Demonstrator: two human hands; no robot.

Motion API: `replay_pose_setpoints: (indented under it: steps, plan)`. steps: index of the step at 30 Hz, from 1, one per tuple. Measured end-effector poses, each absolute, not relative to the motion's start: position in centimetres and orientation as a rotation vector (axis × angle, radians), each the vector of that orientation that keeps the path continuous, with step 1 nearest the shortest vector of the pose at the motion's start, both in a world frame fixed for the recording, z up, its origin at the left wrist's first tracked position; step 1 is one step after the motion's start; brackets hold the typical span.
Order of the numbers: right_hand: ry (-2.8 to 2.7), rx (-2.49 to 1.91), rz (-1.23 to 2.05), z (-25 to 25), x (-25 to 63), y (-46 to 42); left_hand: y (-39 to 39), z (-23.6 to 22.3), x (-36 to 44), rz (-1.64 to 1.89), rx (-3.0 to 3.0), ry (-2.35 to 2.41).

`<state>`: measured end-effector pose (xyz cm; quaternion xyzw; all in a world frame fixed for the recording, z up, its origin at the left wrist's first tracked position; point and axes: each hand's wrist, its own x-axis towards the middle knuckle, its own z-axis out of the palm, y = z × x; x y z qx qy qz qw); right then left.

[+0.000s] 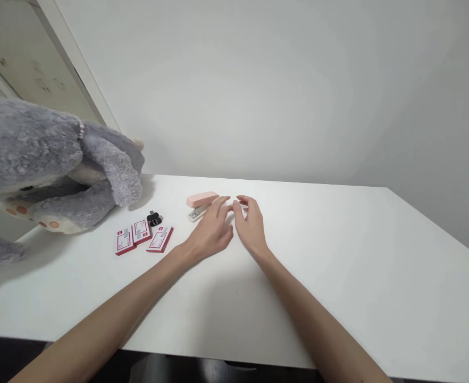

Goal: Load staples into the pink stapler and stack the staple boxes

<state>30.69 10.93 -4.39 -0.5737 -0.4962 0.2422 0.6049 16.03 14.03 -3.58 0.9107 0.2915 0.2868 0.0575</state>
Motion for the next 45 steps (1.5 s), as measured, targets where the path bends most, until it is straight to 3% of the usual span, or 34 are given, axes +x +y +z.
replay_pose_setpoints:
  steps: [7,15,20,27,38,45]
  plan:
    - [-1.143,-1.252,0.442,-3.9,31.2,10.8,12.3,-3.3,17.4,0.980,2.838,0.714]
    - [-1.087,-1.344,0.513,-4.1,31.4,11.1,14.0,-1.9,16.3,1.560,2.372,1.366]
    - [-1.081,-1.385,0.539,-4.3,31.4,11.1,15.2,-2.9,16.2,1.349,1.994,1.498]
    - [-1.136,-1.351,0.508,-4.7,31.6,11.4,14.7,-3.0,16.3,1.156,1.794,1.301]
    - [-1.446,-1.360,0.234,-3.5,30.7,10.4,13.8,-2.5,16.3,0.901,1.907,1.036]
    - [-1.536,-1.356,0.236,-3.4,30.4,10.1,13.6,-2.4,16.2,0.829,1.930,0.958]
